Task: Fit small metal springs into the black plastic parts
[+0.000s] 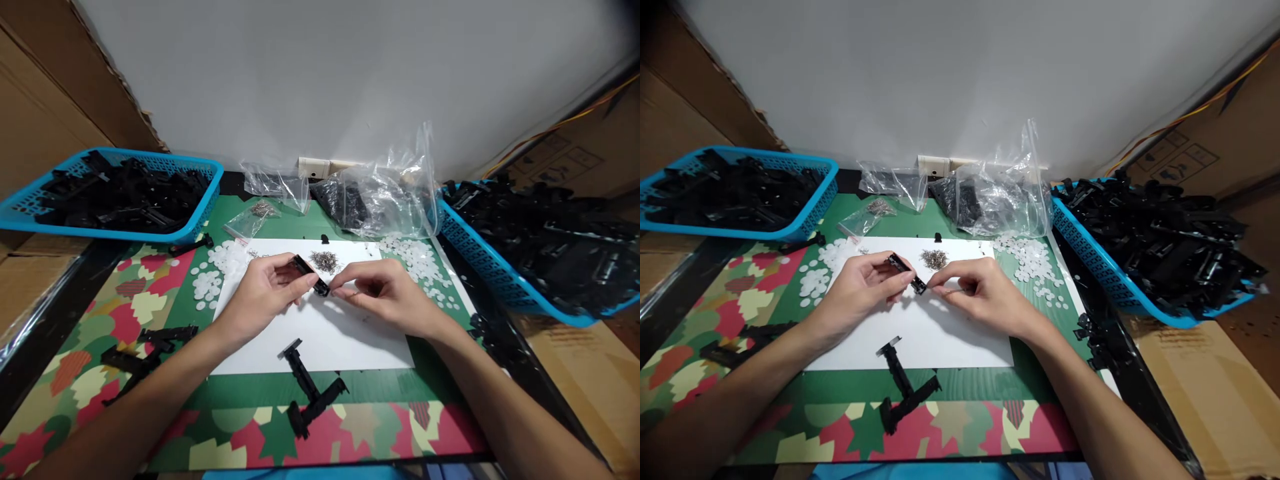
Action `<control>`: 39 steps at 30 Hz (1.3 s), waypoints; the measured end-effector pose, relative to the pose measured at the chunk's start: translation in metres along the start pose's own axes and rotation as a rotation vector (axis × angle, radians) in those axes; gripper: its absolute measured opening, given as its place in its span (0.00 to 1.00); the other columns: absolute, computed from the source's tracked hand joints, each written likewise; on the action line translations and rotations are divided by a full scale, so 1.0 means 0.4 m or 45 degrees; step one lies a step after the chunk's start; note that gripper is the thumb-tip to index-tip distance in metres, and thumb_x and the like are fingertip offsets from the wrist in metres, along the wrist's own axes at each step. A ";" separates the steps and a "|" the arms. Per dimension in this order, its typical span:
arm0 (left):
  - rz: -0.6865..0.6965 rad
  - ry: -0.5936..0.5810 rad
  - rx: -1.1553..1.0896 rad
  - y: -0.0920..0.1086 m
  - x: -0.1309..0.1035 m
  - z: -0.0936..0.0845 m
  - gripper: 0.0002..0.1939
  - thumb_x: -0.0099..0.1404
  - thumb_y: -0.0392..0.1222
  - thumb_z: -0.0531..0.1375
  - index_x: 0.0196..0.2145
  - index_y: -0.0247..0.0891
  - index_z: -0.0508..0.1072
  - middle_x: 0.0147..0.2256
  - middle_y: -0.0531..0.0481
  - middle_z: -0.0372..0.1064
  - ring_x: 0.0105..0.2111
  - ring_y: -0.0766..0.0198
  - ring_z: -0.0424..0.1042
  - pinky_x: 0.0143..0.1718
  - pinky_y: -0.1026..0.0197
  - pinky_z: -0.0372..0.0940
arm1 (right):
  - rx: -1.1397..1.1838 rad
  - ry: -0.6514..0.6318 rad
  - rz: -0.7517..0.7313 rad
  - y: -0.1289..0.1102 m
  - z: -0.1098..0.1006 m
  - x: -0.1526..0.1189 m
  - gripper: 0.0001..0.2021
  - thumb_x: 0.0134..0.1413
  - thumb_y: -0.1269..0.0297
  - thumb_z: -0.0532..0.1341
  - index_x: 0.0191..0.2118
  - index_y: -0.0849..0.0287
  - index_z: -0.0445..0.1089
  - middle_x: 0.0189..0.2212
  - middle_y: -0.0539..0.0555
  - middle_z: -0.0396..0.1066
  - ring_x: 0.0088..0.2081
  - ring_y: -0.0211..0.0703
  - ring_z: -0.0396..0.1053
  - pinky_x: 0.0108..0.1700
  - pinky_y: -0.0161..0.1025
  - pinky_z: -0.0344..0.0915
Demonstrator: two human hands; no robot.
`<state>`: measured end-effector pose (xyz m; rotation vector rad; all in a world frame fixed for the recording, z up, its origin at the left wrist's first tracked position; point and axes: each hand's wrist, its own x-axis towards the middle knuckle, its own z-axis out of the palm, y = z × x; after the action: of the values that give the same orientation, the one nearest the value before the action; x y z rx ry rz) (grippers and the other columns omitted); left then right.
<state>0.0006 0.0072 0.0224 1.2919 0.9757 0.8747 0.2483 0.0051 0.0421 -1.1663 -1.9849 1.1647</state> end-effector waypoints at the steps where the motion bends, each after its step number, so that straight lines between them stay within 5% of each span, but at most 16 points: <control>1: -0.023 0.016 -0.041 -0.002 0.001 -0.001 0.16 0.69 0.53 0.69 0.39 0.35 0.78 0.28 0.52 0.70 0.26 0.67 0.68 0.25 0.66 0.63 | -0.025 0.036 0.004 0.004 -0.007 0.002 0.10 0.67 0.58 0.66 0.42 0.57 0.84 0.33 0.53 0.80 0.26 0.37 0.64 0.27 0.36 0.56; 7: -0.094 0.003 -0.234 0.001 -0.002 0.005 0.20 0.75 0.60 0.61 0.41 0.38 0.69 0.35 0.49 0.75 0.25 0.67 0.73 0.23 0.66 0.67 | -0.527 0.416 0.121 0.063 -0.044 0.012 0.11 0.68 0.56 0.65 0.43 0.55 0.83 0.37 0.54 0.81 0.27 0.40 0.66 0.31 0.39 0.57; 11: -0.206 -0.106 -0.317 0.008 -0.009 0.012 0.21 0.75 0.63 0.59 0.41 0.42 0.64 0.30 0.54 0.73 0.18 0.68 0.70 0.14 0.69 0.59 | -0.726 0.376 0.119 0.077 -0.023 0.016 0.08 0.69 0.58 0.65 0.45 0.49 0.83 0.42 0.53 0.81 0.34 0.44 0.71 0.35 0.39 0.58; 18: -0.314 -0.064 -0.309 0.005 -0.006 0.015 0.21 0.74 0.64 0.60 0.41 0.41 0.68 0.23 0.59 0.60 0.16 0.74 0.55 0.16 0.73 0.46 | -0.701 0.347 0.150 0.075 0.002 0.029 0.06 0.68 0.63 0.65 0.41 0.51 0.81 0.48 0.54 0.78 0.38 0.46 0.73 0.37 0.40 0.59; 30: -0.316 -0.123 -0.253 0.003 -0.010 0.011 0.21 0.75 0.63 0.59 0.42 0.40 0.70 0.23 0.58 0.59 0.19 0.73 0.51 0.17 0.71 0.44 | -0.632 0.248 0.068 0.114 -0.029 0.023 0.07 0.73 0.67 0.57 0.40 0.56 0.71 0.45 0.59 0.72 0.43 0.52 0.71 0.45 0.46 0.65; 39: -0.333 -0.140 -0.238 0.011 -0.013 0.014 0.21 0.75 0.62 0.59 0.42 0.39 0.71 0.23 0.58 0.59 0.19 0.74 0.51 0.17 0.73 0.44 | -0.575 0.302 0.055 0.089 -0.006 0.033 0.04 0.68 0.69 0.65 0.40 0.54 0.77 0.43 0.56 0.73 0.47 0.54 0.71 0.48 0.47 0.64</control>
<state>0.0040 0.0009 0.0273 1.0164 0.9283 0.6691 0.2584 0.0267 0.0123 -1.4954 -2.0987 0.5712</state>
